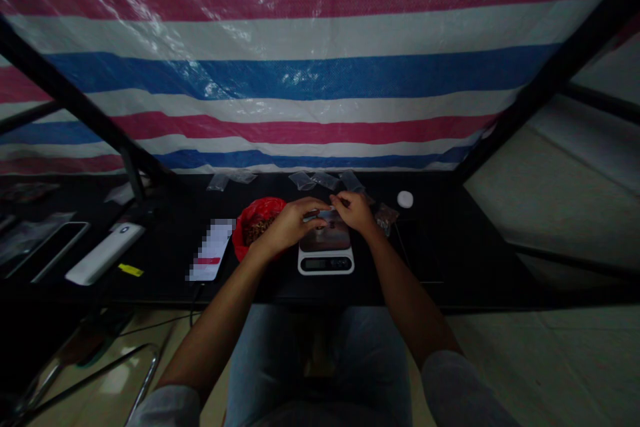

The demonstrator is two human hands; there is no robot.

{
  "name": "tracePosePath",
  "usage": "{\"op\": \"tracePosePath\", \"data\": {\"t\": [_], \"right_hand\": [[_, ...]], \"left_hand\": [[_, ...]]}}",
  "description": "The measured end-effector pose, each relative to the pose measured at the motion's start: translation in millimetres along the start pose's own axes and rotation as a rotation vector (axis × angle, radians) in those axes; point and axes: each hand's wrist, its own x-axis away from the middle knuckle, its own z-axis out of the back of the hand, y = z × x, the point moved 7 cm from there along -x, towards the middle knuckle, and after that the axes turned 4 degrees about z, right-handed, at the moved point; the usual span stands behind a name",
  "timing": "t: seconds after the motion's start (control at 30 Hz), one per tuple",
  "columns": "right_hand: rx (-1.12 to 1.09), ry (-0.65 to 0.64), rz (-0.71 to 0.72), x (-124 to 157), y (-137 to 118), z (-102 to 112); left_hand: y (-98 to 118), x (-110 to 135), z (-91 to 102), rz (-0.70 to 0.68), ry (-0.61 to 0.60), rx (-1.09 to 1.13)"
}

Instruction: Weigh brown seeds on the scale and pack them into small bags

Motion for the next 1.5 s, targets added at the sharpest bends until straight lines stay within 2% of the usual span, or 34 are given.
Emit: {"op": "tracePosePath", "data": {"t": [0.1,0.17,0.23,0.3,0.33,0.43,0.6,0.73,0.83,0.93,1.03,1.1,1.27,1.5], "right_hand": [[-0.012,-0.003,-0.028,0,2,1],[-0.051,-0.052,-0.041,0,1,1],[-0.108,-0.146,-0.042,1,-2,0],[-0.135,-0.228,-0.010,3,-9,1],[-0.132,-0.253,0.018,4,-14,3],[-0.101,-0.337,0.102,8,-25,5],[-0.075,-0.499,0.144,15,-26,-5],[-0.115,-0.527,0.110,16,-25,-7],[-0.144,-0.519,0.052,15,-25,-2],[-0.176,-0.450,-0.005,13,-25,7],[-0.250,-0.359,0.002,10,-30,15],[-0.305,-0.349,0.023,9,-36,15],[-0.366,-0.417,0.075,11,-45,6],[-0.384,-0.414,0.061,11,-42,2]], "left_hand": [[14,3,5.3,-0.024,0.028,-0.061],[26,8,0.6,-0.027,0.018,-0.144],[36,16,-14.7,-0.023,-0.037,-0.249],[43,26,-38.9,-0.044,-0.135,-0.347],[45,31,-52.5,-0.058,-0.196,-0.391],[44,39,-79.4,-0.049,-0.253,-0.523],[35,37,-90.5,-0.008,-0.272,-0.599],[33,37,-87.4,-0.014,-0.252,-0.536],[38,37,-76.0,-0.045,-0.188,-0.433],[40,33,-49.3,-0.052,-0.053,-0.311],[30,27,-18.0,0.021,0.087,-0.261],[21,25,-5.0,0.081,0.126,-0.239],[10,27,-3.9,0.136,0.098,-0.197],[10,27,-3.4,0.142,0.101,-0.206]]}}
